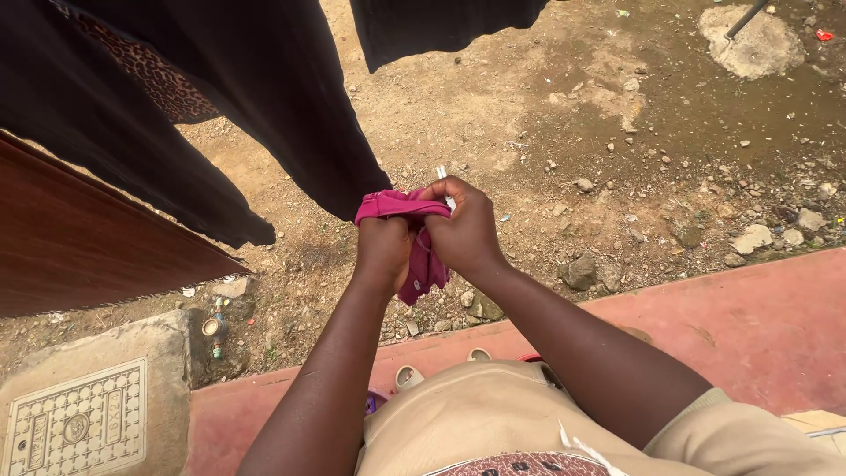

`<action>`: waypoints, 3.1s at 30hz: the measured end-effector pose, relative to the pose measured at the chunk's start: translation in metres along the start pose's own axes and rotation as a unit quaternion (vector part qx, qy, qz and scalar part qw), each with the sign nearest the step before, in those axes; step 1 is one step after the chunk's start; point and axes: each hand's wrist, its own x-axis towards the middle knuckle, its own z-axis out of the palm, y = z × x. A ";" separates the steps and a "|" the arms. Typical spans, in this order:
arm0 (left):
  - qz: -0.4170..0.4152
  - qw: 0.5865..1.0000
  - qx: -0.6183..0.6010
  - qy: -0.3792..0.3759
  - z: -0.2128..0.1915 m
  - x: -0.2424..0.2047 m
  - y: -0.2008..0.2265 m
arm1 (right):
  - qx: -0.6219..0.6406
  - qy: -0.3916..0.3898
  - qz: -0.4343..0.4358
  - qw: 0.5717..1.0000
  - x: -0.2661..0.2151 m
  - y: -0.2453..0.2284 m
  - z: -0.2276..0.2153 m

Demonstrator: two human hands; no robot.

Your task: The recorder picks up wet laundry from a basin and hangs items on an outdoor clothesline using clothespins.

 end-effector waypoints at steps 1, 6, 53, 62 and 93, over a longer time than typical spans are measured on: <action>-0.001 1.000 -0.001 0.001 0.002 -0.003 0.004 | 0.000 -0.001 0.001 1.000 0.000 0.001 0.000; -0.008 0.996 -0.035 -0.078 -0.008 -0.005 0.020 | 0.082 0.026 0.018 0.996 0.006 0.004 0.005; -0.079 0.996 -0.035 -0.037 -0.009 0.012 0.036 | -0.057 -0.103 0.060 0.991 0.013 -0.008 0.029; -0.062 0.993 -0.048 -0.084 -0.019 0.005 0.037 | -0.007 -0.114 0.013 0.993 0.016 -0.015 0.034; -0.048 0.988 0.144 0.004 -0.022 -0.011 0.033 | 0.030 0.048 -0.021 0.998 -0.019 -0.013 0.051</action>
